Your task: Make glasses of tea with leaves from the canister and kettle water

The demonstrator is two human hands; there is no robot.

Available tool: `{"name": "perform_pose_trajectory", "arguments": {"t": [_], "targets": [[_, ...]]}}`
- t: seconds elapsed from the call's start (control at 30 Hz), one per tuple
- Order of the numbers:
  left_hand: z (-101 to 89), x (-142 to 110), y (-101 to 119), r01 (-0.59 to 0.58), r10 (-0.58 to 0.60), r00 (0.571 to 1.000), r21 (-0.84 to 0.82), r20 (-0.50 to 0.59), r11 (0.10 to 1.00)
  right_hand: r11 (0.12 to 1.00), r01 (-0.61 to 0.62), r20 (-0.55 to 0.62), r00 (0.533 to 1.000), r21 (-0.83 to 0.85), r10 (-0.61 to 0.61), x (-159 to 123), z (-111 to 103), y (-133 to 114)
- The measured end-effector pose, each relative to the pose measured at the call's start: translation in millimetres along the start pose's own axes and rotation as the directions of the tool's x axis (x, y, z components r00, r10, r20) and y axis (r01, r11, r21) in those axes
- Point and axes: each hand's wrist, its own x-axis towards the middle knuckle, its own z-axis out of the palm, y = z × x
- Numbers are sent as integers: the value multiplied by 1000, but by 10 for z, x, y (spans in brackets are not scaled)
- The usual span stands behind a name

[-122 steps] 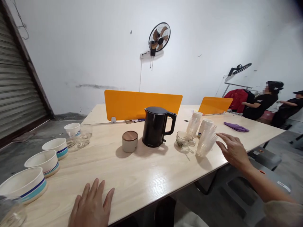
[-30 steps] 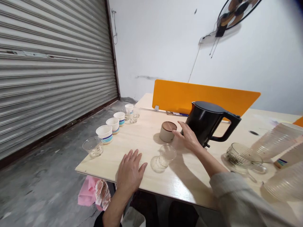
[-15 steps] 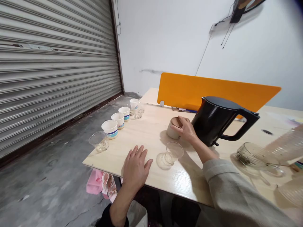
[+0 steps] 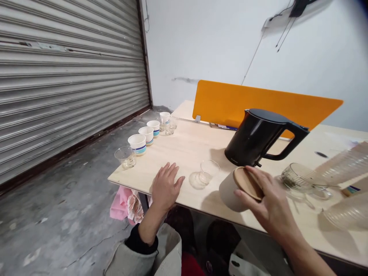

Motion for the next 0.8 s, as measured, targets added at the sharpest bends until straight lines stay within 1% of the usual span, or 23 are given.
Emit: {"name": "perform_pose_trajectory", "arguments": {"t": [0.1,0.17,0.27,0.37,0.5,0.67,0.8], "targets": [[-78,-80,58,-42,27,994,-143,-104,989,998,10,65,998,56,-14,-198,187,-137],[-136,-173,143,-83,56,991,-234,-119,969,997,10,93,995,78,-17,-255,319,-229],[-184,-336,304,-154,146,988,-357,-50,921,996,28,99,994,87,-37,-286,466,-342],[-182,-454,448,-140,174,984,-443,38,886,996,49,63,997,70,-53,-302,549,-422],[-140,-500,581,-74,127,988,-462,85,884,998,40,13,999,40,-40,-322,605,-516],[-49,-466,744,-24,63,995,-448,73,894,998,56,3,998,-16,-56,-326,648,-602],[47,-430,834,30,5,997,-470,72,882,995,79,-18,997,-68,-80,-311,660,-638]]}}
